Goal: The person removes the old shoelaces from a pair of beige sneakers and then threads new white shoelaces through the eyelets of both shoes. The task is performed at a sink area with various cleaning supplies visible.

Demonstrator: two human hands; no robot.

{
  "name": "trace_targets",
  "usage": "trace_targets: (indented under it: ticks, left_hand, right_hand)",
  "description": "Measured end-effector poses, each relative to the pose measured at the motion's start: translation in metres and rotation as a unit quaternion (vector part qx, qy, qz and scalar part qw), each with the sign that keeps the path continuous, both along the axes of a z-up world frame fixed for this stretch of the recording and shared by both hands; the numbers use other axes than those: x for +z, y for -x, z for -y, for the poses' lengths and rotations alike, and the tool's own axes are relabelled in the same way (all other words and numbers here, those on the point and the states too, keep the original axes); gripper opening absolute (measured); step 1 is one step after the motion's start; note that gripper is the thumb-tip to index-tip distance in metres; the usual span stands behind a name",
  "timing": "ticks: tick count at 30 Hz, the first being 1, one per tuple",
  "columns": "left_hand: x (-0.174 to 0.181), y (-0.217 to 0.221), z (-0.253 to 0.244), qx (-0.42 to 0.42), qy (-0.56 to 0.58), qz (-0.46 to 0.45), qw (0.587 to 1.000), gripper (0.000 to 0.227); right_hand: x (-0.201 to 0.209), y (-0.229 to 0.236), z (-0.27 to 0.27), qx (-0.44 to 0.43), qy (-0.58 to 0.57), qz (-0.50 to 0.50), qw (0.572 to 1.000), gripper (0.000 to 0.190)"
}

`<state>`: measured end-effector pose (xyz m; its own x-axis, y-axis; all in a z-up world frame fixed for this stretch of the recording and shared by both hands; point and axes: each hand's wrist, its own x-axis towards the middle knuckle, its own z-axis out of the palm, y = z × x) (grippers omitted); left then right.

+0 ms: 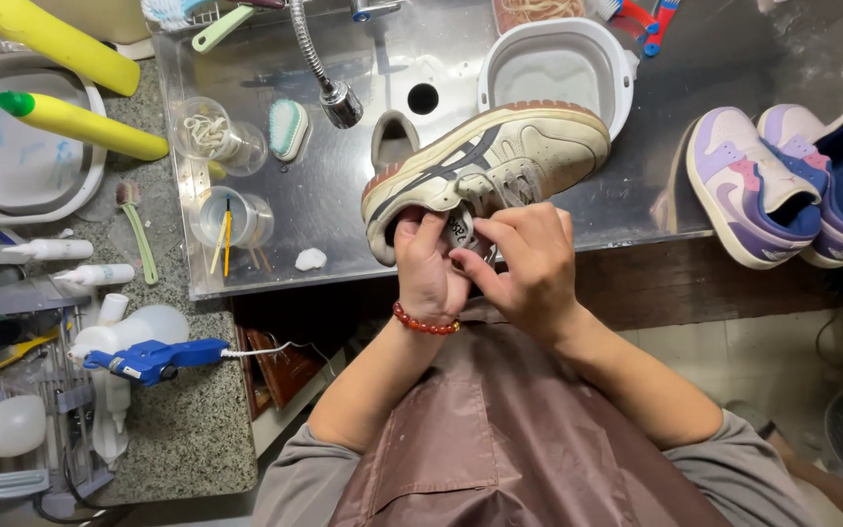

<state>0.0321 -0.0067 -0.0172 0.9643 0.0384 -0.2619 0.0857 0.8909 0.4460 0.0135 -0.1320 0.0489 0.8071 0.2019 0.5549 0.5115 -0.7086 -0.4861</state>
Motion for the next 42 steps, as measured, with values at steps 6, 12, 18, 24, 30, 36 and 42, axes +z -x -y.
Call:
trace_targets:
  ticks: [6,12,18,24,30,36,42]
  left_hand:
    - [-0.001,0.004,0.005,-0.010,0.011,0.006,1.000,0.020]
    - [-0.008,-0.004,0.007,0.002,0.008,-0.012,1.000,0.021]
    - [-0.020,-0.048,-0.016,0.057,-0.007,-0.002,0.998,0.024]
    - [-0.061,-0.051,-0.011,0.003,0.044,-0.030,0.999,0.024]
    - [-0.028,-0.034,0.005,-0.012,0.010,-0.003,1.000,0.024]
    - [-0.017,-0.022,0.005,-0.017,0.014,0.027,0.999,0.025]
    - [-0.009,-0.030,-0.015,-0.005,0.029,0.018,0.999,0.024]
  right_hand:
    - [0.013,0.006,-0.005,-0.020,-0.076,-0.040,0.996,0.021]
    - [0.001,0.008,0.010,-0.012,-0.056,-0.052,0.997,0.010]
    - [-0.022,0.042,0.047,0.107,0.015,-0.134,0.985,0.012]
    - [-0.059,0.052,0.083,0.125,0.030,-0.202,0.971,0.011]
    - [0.005,0.015,0.042,-0.007,-0.055,-0.064,0.996,0.023]
    - [-0.016,-0.006,0.010,-0.017,-0.044,-0.053,0.997,0.013]
    - [-0.041,0.009,0.019,0.058,-0.056,-0.113,0.990,0.013]
